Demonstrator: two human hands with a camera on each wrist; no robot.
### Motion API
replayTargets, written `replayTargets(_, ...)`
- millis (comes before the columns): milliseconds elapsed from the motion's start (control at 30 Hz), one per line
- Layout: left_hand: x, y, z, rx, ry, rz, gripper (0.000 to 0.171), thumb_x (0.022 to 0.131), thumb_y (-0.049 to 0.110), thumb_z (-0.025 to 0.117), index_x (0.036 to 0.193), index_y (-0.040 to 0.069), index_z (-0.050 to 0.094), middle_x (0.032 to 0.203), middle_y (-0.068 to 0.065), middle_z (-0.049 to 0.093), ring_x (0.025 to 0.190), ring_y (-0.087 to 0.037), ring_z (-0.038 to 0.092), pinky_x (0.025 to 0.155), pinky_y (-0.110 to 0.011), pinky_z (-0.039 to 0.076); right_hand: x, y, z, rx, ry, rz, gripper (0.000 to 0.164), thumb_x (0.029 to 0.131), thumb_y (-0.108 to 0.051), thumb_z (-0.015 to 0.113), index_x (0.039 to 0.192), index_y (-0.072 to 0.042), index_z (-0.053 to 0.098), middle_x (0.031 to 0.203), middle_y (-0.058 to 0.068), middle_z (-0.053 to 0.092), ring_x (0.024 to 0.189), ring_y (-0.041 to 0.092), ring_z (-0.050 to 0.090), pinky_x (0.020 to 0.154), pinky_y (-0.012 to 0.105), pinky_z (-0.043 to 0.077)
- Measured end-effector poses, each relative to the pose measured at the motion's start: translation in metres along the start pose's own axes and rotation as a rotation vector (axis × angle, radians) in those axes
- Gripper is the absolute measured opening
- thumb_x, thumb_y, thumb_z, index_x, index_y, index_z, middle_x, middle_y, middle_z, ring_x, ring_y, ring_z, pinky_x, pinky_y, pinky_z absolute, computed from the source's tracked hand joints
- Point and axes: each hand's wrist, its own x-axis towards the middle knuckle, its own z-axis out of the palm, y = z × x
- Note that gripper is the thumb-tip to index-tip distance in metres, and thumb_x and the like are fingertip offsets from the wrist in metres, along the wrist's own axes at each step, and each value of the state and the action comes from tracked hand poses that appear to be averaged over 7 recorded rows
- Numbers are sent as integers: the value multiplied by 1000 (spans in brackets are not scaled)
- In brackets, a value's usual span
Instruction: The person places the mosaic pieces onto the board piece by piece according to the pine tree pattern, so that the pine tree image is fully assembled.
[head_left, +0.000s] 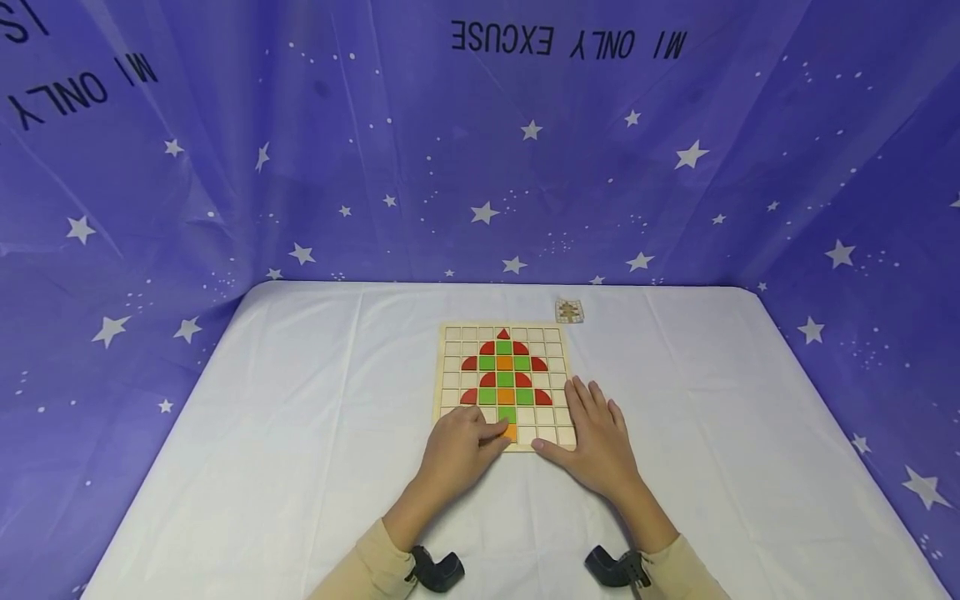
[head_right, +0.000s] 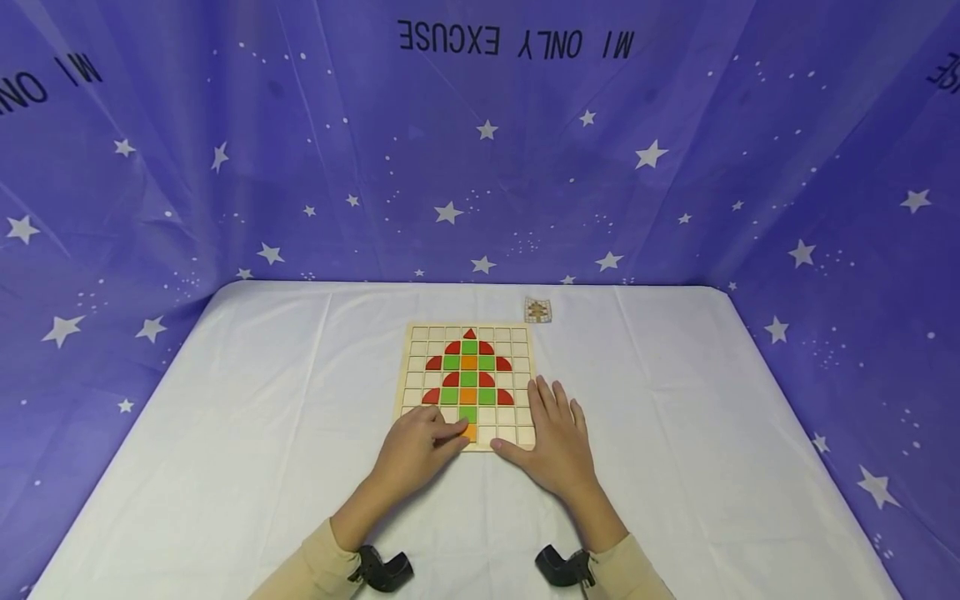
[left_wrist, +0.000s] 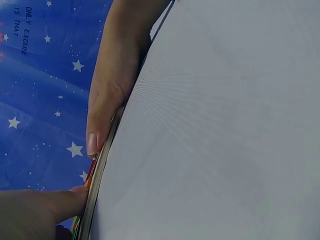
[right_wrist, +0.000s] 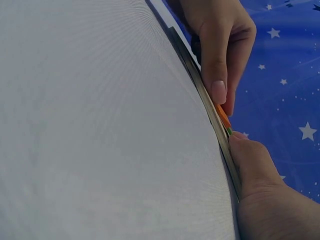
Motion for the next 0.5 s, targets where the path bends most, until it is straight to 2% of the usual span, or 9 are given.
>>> replayTargets(200, -2, -1, -3, 122, 2, 101, 27, 89, 40, 73, 111, 26, 78, 71, 7, 56, 65, -8, 42, 61, -25, 37, 2, 1, 1, -3, -1, 1, 116, 75, -82, 58, 159, -12, 21, 166, 9, 19, 154, 34, 11, 119, 60, 11)
replayTargets(333, -2, 0, -3, 148, 7, 110, 26, 89, 40, 72, 110, 26, 78, 71, 7, 56, 64, -7, 40, 60, -25, 35, 1, 2, 1, -3, -1, 1, 115, 75, -83, 57, 159, -12, 21, 166, 8, 19, 154, 34, 11, 120, 59, 10)
replayTargets(500, -4, 1, -1, 138, 20, 110, 24, 89, 38, 73, 109, 26, 78, 73, 8, 57, 66, -7, 42, 60, -24, 36, 0, 1, 1, -5, -3, 4, 116, 75, -83, 57, 159, -12, 21, 166, 8, 19, 154, 34, 11, 120, 59, 11)
